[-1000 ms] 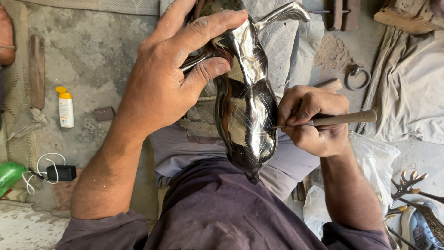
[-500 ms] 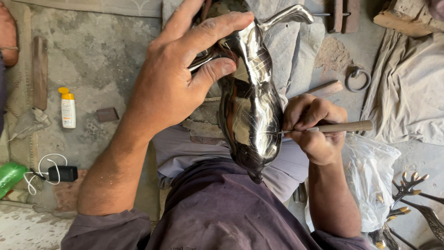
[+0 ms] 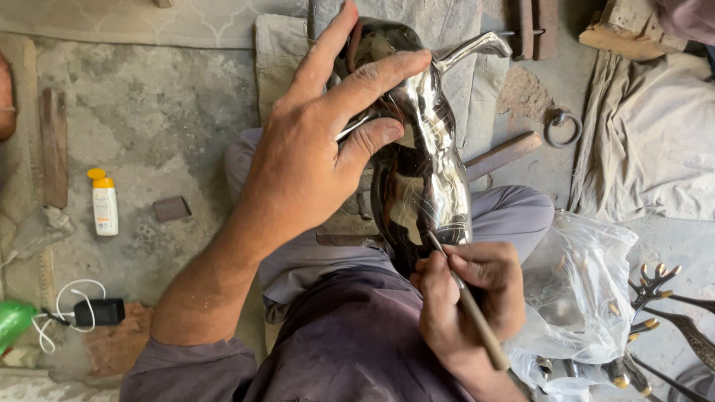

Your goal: The person sits on the floor holding a polished metal animal figurine on their lap and scribes fine lines onto its surface with a pointed hand tool, rotating the figurine to reach different areas. They then place a punch against the scribed lines and strike it with a wooden mallet to work the metal surface.

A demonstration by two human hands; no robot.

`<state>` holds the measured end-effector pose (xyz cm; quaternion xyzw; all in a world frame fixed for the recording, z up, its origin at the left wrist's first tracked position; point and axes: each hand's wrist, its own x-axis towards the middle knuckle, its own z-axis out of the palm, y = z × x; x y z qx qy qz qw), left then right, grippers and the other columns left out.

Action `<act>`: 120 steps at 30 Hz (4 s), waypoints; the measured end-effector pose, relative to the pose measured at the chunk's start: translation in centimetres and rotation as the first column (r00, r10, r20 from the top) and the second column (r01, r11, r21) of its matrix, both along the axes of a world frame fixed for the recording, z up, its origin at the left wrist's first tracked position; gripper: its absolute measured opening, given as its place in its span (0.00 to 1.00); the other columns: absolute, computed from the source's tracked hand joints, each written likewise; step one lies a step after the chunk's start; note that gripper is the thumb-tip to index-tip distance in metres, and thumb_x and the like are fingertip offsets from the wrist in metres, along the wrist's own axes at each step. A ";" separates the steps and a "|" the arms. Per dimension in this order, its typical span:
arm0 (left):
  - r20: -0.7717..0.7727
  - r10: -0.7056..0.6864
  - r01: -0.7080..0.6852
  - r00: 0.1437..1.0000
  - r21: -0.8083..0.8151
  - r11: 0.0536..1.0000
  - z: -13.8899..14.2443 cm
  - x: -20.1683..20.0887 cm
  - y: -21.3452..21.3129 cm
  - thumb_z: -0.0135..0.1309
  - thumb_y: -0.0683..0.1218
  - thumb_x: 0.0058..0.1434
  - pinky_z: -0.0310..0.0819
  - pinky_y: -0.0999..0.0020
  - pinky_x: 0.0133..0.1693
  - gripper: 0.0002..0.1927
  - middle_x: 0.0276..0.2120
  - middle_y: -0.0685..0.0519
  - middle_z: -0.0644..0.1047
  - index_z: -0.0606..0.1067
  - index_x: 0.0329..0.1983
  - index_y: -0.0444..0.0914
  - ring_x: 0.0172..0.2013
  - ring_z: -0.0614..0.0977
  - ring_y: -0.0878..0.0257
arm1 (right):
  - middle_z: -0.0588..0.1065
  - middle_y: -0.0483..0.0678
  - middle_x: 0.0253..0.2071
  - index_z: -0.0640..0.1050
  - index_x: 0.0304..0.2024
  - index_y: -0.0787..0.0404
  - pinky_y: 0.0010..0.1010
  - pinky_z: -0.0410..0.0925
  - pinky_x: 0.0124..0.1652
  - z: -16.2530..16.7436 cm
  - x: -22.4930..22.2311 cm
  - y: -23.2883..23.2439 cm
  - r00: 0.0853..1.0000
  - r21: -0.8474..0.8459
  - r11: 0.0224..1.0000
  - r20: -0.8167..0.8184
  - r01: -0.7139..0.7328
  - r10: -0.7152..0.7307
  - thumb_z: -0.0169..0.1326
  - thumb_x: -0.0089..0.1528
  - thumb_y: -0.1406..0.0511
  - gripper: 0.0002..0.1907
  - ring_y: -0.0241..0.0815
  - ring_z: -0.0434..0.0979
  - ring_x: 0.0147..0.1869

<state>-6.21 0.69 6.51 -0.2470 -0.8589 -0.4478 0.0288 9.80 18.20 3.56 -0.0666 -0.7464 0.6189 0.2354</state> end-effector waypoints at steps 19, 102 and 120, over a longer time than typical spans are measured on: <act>0.020 -0.035 0.034 0.999 0.062 0.998 -0.6 -1.5 -2.0 0.59 0.50 0.75 0.80 0.61 0.67 0.17 0.74 0.36 0.56 0.73 0.65 0.51 0.71 0.73 0.45 | 0.74 0.56 0.36 0.68 0.34 0.66 0.23 0.70 0.29 -0.6 -2.2 -4.2 0.959 0.531 0.806 -0.046 0.261 -0.280 0.57 0.65 0.75 0.11 0.38 0.77 0.30; -0.051 0.041 -0.031 0.998 0.185 0.982 -2.8 -1.0 -2.7 0.63 0.48 0.73 0.78 0.57 0.65 0.18 0.73 0.35 0.55 0.75 0.63 0.53 0.67 0.75 0.46 | 0.75 0.46 0.26 0.69 0.24 0.56 0.21 0.72 0.26 2.6 -13.4 4.9 0.538 0.215 0.500 0.190 -0.839 0.821 0.56 0.54 0.74 0.11 0.31 0.77 0.28; 0.002 0.002 -0.003 1.000 0.120 0.993 -0.7 -0.5 -1.1 0.63 0.47 0.72 0.73 0.53 0.72 0.19 0.76 0.37 0.59 0.76 0.65 0.52 0.74 0.69 0.44 | 0.75 0.53 0.39 0.72 0.38 0.64 0.26 0.70 0.42 -7.6 -2.5 13.3 0.969 -0.654 0.752 0.229 0.082 0.093 0.50 0.67 0.78 0.06 0.40 0.74 0.37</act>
